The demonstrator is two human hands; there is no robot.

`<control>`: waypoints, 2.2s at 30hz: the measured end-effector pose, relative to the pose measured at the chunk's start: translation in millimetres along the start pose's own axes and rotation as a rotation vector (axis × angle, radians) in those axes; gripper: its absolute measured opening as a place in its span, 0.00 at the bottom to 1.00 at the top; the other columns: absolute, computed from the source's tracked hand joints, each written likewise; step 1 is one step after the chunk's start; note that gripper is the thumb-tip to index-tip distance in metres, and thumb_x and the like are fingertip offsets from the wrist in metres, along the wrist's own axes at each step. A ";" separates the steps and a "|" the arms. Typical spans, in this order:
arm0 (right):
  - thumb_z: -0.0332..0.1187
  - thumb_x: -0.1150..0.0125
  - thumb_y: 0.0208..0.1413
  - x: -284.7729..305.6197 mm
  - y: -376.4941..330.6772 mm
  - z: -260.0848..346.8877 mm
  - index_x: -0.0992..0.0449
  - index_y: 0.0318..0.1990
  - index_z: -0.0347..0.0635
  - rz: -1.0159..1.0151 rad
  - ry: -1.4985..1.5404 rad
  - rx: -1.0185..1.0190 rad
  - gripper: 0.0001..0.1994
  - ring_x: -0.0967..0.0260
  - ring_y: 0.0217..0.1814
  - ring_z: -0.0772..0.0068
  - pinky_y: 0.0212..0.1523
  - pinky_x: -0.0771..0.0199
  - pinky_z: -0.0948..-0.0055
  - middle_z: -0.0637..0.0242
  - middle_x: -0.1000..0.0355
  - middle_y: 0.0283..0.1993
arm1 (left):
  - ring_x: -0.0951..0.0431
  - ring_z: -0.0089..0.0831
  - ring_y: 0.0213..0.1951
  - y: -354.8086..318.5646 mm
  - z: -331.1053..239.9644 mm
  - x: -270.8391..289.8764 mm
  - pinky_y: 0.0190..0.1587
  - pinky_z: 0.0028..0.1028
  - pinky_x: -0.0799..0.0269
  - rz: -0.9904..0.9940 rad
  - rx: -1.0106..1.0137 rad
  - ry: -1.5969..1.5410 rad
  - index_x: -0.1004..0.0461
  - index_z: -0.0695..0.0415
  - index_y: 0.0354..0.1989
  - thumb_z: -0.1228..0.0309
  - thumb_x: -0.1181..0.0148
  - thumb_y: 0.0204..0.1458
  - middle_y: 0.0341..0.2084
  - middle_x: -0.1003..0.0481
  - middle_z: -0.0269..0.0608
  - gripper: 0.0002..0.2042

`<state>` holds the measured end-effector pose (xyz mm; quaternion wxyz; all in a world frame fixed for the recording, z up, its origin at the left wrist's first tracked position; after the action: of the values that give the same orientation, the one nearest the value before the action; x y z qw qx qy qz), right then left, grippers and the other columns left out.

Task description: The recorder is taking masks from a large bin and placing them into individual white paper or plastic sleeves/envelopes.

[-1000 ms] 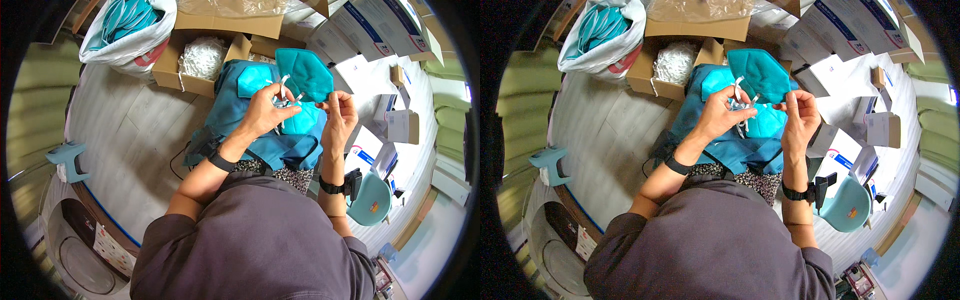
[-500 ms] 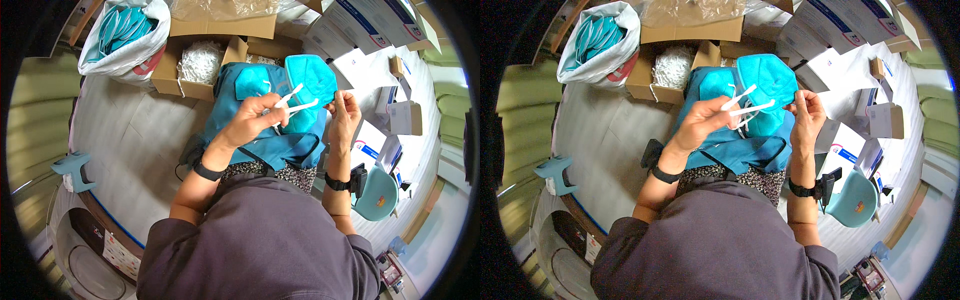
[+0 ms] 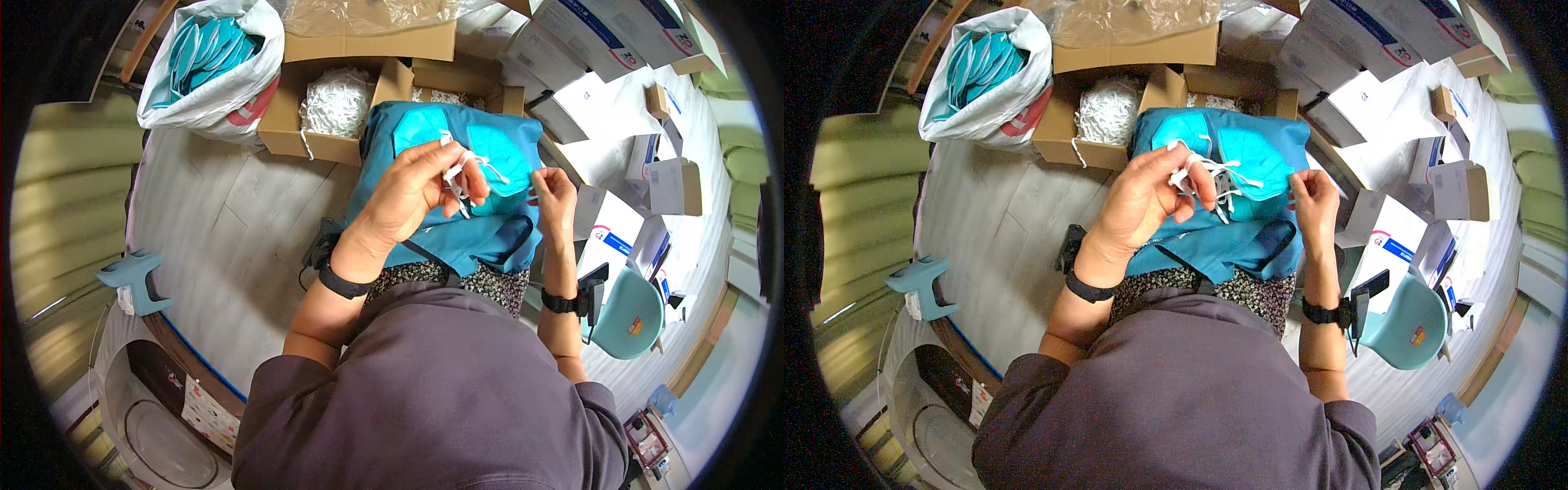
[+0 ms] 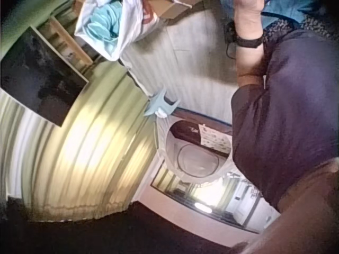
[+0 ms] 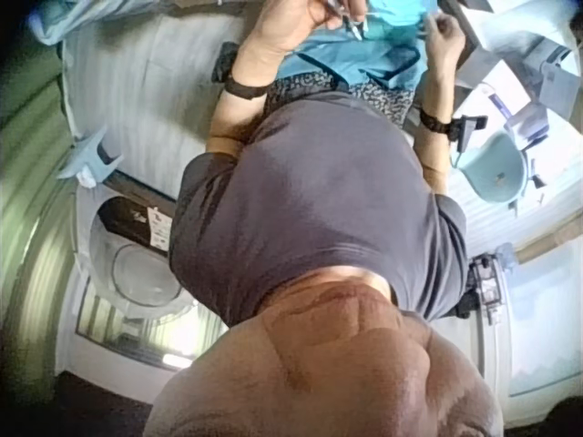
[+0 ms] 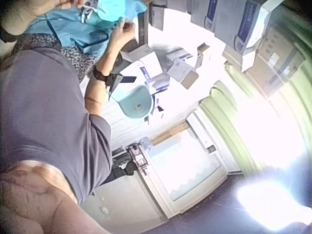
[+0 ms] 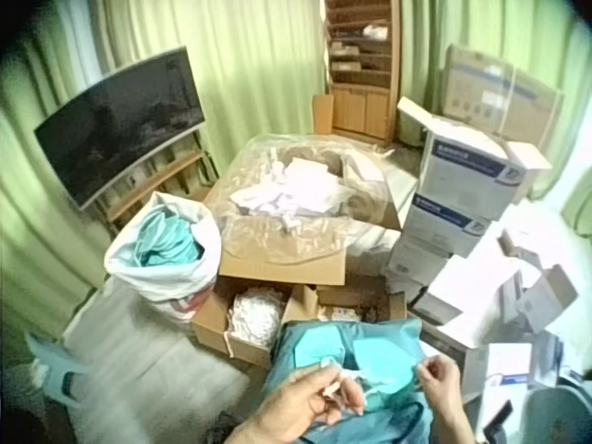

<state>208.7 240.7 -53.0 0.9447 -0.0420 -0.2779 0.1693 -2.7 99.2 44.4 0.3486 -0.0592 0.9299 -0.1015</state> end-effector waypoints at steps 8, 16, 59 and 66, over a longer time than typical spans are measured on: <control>0.33 0.49 0.64 -55.7 -61.0 155.8 0.32 0.61 0.42 0.662 0.406 0.288 0.18 0.34 0.27 0.87 0.26 0.35 0.83 0.71 0.25 0.32 | 0.22 0.23 0.30 -4.5 44.0 -13.4 0.24 0.19 0.31 0.110 0.236 0.292 0.24 0.62 0.38 0.63 0.50 0.63 0.29 0.22 0.38 0.14; 0.37 0.40 0.62 -61.1 -62.1 141.8 0.24 0.29 0.35 0.781 0.234 0.227 0.14 0.39 0.29 0.87 0.27 0.39 0.81 0.72 0.30 0.25 | 0.21 0.22 0.32 -17.2 36.4 -5.5 0.32 0.21 0.24 0.100 0.220 0.456 0.24 0.64 0.46 0.70 0.41 0.59 0.32 0.21 0.39 0.11; 0.30 0.32 0.53 -0.2 -64.0 102.0 0.32 0.23 0.39 0.208 0.006 0.244 0.13 0.48 0.22 0.87 0.22 0.48 0.80 0.78 0.39 0.19 | 0.26 0.30 0.18 -36.8 110.1 19.8 0.15 0.22 0.37 0.168 0.517 -0.055 0.30 0.60 0.28 0.64 0.52 0.60 0.19 0.26 0.44 0.13; 0.32 0.32 0.55 -30.1 -74.4 101.7 0.32 0.24 0.40 0.310 0.145 0.176 0.14 0.45 0.23 0.88 0.23 0.46 0.82 0.78 0.37 0.20 | 0.17 0.41 0.35 -25.2 136.0 33.0 0.25 0.23 0.24 0.071 0.646 -0.304 0.25 0.66 0.45 0.60 0.56 0.60 0.32 0.20 0.46 0.20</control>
<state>152.2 159.0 30.1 0.9249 -0.0135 -0.1833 0.3328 63.3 48.7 -70.9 0.4872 0.0721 0.7886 -0.3682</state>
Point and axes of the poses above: each hand's wrist, its own y-axis towards the middle knuckle, its own x-axis out of the back of the hand, z = x × y, the point moved 10 cm from there along y, towards the middle knuckle
